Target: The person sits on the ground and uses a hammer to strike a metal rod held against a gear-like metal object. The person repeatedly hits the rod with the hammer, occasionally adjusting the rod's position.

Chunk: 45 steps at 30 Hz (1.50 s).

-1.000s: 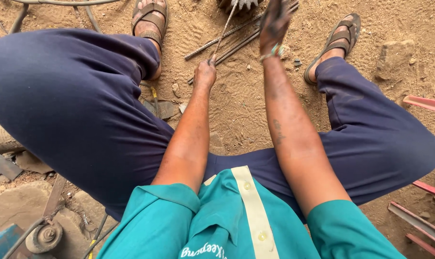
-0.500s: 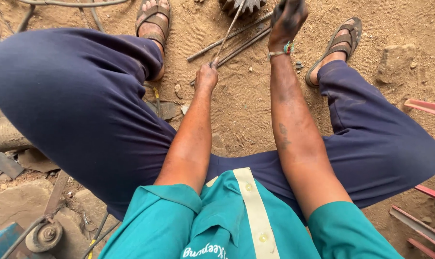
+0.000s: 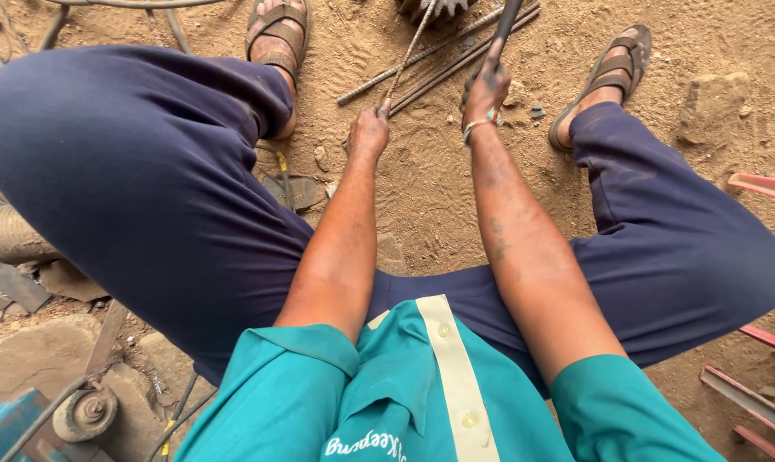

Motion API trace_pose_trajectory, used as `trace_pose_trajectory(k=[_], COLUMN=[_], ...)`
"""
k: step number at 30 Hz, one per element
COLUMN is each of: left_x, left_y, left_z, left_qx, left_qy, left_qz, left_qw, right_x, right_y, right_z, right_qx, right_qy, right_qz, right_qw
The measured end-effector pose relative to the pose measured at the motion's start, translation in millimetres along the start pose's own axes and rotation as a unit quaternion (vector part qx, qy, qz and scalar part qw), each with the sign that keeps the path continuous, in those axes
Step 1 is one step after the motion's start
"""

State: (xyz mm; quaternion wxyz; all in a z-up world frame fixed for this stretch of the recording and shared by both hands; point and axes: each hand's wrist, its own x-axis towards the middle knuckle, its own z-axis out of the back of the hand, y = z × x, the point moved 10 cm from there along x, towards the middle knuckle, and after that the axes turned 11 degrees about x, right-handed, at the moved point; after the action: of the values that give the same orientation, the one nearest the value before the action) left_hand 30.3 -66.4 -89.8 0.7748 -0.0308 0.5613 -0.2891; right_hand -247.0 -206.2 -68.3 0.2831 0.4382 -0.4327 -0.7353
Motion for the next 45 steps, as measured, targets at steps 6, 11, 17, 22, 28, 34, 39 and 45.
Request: trace_pose_trajectory(k=[6,11,17,22,28,34,39,45], left_x=[-14,-42,-70,-75,-70,-41,-15,2], left_y=[-30,-92,-157,-165,-156,-106,-76,-55], left_z=[-6,-8,20,25,20,18,5,-1], left_qx=[-0.124,-0.291,-0.405,-0.390,-0.390,-0.310,-0.270,-0.185], left_qy=[0.082,0.244,0.271,0.244,0.266,0.230,0.193,0.109], left_qz=[-0.052,-0.121,-0.177,-0.207,-0.197,-0.131,-0.114,-0.098], left_qw=[0.988,0.917,0.855,0.864,0.860,0.913,0.936,0.972], right_x=[3,11,10,-22,-32,-14,-8,0], right_y=[0,-45,-44,-26,-21,-42,-54,-68], right_z=[1,-13,-27,-34,-40,-35,-33,-23], right_qx=[0.017,-0.071,-0.083,-0.036,-0.018,0.003,0.006,-0.002], right_qy=[-0.002,0.052,0.112,0.139,0.155,0.129,0.127,0.093], right_qz=[-0.054,-0.043,-0.074,-0.140,-0.163,-0.153,-0.124,-0.102], right_qw=[0.998,0.995,0.987,0.980,0.974,0.980,0.984,0.990])
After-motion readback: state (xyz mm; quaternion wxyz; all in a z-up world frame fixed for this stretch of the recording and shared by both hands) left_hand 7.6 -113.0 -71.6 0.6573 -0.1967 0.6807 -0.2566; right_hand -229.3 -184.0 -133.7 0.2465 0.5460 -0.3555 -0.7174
